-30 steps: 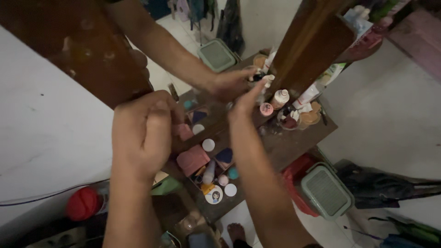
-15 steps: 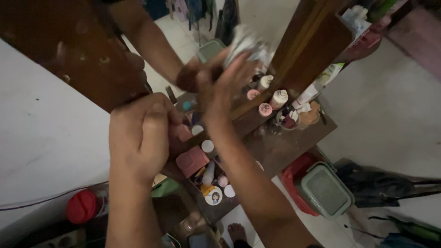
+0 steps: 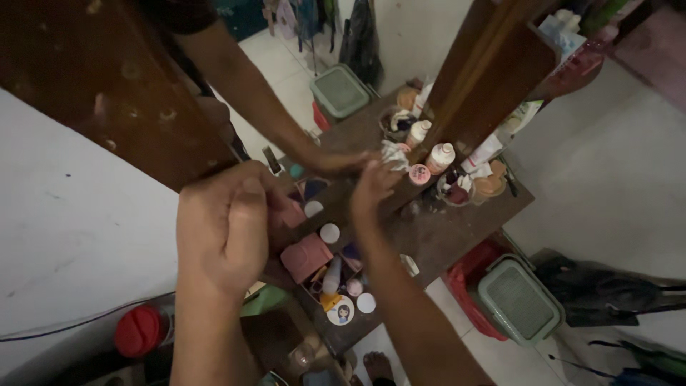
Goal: The person cleans a wooden-framed mirror using a checkered cloth and a spray bottle. They wipe the mirror surface, fold the cloth, and spray the mirror before wiping again.
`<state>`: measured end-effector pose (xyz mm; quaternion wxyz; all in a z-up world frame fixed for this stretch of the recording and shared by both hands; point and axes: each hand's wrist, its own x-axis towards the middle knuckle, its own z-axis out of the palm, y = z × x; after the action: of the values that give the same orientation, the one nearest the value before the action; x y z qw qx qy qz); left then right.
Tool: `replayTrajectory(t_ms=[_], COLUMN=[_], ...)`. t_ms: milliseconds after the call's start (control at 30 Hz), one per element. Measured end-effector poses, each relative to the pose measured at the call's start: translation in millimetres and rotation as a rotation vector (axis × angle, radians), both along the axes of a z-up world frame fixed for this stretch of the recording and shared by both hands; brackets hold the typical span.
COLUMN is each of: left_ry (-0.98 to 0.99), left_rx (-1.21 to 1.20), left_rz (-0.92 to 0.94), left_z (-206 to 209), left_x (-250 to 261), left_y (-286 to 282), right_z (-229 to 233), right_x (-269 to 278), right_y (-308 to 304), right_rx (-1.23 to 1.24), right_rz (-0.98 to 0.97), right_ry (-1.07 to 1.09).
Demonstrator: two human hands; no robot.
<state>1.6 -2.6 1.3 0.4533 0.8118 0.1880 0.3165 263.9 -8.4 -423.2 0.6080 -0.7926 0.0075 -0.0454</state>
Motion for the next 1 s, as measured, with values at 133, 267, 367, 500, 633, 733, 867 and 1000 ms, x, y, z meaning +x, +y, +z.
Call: replayTrajectory(t_ms=[133, 267, 367, 500, 633, 733, 867, 1000], left_ry=[0.027, 0.028, 0.031, 0.038, 0.047, 0.052, 0.038, 0.031], left_rx=[0.047, 0.027, 0.024, 0.069, 0.060, 0.045, 0.023, 0.018], left_rz=[0.039, 0.044, 0.052, 0.056, 0.067, 0.063, 0.054, 0.055], left_z=[0, 0, 2, 6, 8, 9, 7, 5], left_x=[2, 1, 2, 2, 3, 2, 1, 2], left_y=[1, 0, -2, -4, -5, -5, -5, -4], right_z=[23, 113, 170, 229, 300, 332, 343, 308], right_x=[57, 66, 70, 71, 46, 11, -47, -74], right_y=[-13, -35, -45, -48, -47, -37, -19, -38], right_rx=[0.495, 0.999, 0.924, 1.006, 0.637, 0.206, -0.085, -0.215], right_rz=[-0.031, 0.290, 0.308, 0.403, 0.348, 0.342, 0.298, 0.531], right_ry=[0.233, 0.365, 0.259, 0.025, -0.298, -0.601, -0.910, -0.952])
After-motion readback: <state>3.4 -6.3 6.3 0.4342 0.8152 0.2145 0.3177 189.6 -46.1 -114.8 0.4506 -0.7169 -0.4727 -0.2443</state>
